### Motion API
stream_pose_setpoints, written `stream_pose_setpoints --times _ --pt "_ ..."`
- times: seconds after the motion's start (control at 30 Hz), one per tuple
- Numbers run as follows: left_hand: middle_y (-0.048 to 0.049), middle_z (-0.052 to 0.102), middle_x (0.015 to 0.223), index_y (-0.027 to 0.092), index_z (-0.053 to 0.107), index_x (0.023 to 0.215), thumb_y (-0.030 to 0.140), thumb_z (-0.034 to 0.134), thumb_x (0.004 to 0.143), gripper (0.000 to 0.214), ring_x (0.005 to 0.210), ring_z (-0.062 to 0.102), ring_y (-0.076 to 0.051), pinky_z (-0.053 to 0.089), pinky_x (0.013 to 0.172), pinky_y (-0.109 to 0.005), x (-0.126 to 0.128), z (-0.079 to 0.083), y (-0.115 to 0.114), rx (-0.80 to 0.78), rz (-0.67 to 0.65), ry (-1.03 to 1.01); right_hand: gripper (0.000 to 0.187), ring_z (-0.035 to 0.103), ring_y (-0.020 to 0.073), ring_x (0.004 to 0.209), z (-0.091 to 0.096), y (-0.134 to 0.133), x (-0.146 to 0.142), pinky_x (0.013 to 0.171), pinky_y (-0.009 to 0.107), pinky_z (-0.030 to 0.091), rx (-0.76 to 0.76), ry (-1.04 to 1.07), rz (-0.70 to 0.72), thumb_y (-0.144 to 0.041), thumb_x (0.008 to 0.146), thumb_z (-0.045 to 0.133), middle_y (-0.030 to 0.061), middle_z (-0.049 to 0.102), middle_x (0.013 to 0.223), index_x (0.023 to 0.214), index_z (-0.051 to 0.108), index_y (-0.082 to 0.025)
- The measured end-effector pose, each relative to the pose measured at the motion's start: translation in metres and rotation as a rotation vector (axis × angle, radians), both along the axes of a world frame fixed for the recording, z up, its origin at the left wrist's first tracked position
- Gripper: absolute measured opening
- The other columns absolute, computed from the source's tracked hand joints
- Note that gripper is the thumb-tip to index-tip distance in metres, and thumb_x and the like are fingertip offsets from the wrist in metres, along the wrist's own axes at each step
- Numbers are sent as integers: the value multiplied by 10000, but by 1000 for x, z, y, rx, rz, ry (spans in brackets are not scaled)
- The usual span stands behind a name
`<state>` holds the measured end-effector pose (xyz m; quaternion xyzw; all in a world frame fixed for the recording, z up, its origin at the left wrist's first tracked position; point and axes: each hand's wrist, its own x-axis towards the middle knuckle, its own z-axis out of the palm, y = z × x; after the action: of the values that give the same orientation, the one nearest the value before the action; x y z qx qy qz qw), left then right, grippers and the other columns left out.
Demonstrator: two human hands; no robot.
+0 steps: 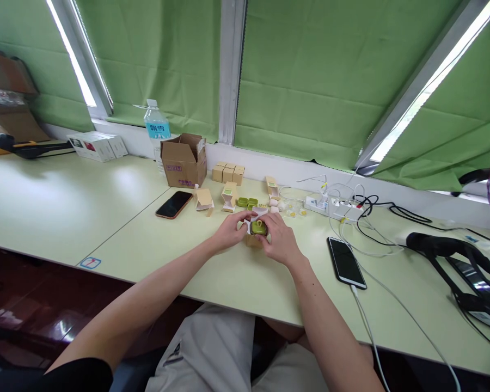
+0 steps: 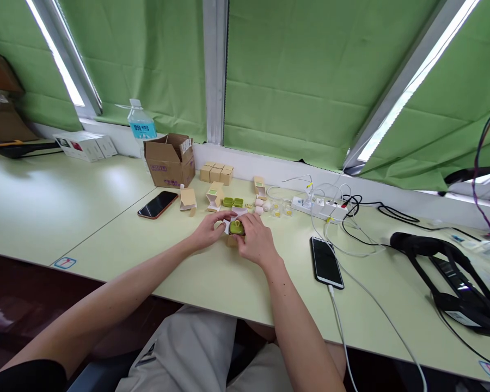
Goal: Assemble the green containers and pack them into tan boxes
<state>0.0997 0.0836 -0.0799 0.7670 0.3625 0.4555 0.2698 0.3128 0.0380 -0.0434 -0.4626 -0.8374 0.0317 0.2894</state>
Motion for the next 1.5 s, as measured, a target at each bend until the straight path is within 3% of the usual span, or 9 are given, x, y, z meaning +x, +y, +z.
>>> stream_pose_setpoints --times 0.17,0.37,0.83,1.03,1.23,1.5 --pt "-98 815 1291 191 744 1332 158 528 886 497 1174 760 -250 601 1094 -422 0 1 -1 5 -12 -7 411 607 350 1242 -1 -1 1 752 419 574 6 3 44 -172 918 685 123 727 1290 1313 608 -259" --pt "-107 815 1306 184 749 1329 158 529 893 489 1179 762 -255 596 1119 -441 0 4 -3 -8 -9 -9 369 592 356 1228 -1 0 1 971 503 588 10 8 91 -167 932 672 133 679 1278 1288 604 -240" --pt "-102 821 1293 185 755 1332 148 539 889 494 1193 763 -256 601 1117 -438 -1 2 0 11 -6 7 325 559 364 1238 -3 0 0 1046 547 556 -1 10 124 -162 964 624 147 624 1286 1278 561 -217" --pt "-92 823 1275 196 762 1327 151 541 890 492 1172 762 -249 605 1101 -425 -1 0 1 28 1 10 150 597 326 1146 -6 5 -2 1001 502 550 33 75 124 -223 1080 510 122 674 1206 1202 595 -245" --pt "-104 820 1302 187 757 1332 142 538 889 496 1191 761 -254 600 1112 -443 -1 0 1 26 -9 7 203 610 294 1032 -15 11 -4 783 400 536 90 57 20 -240 1135 391 102 668 1076 1074 584 -258" --pt "-105 832 1278 185 758 1329 162 548 909 470 1199 771 -268 603 1120 -449 -1 0 -1 28 -21 -15 181 661 273 1106 -18 9 -8 632 349 524 120 160 -53 -255 1093 490 119 634 1289 1116 669 -271"
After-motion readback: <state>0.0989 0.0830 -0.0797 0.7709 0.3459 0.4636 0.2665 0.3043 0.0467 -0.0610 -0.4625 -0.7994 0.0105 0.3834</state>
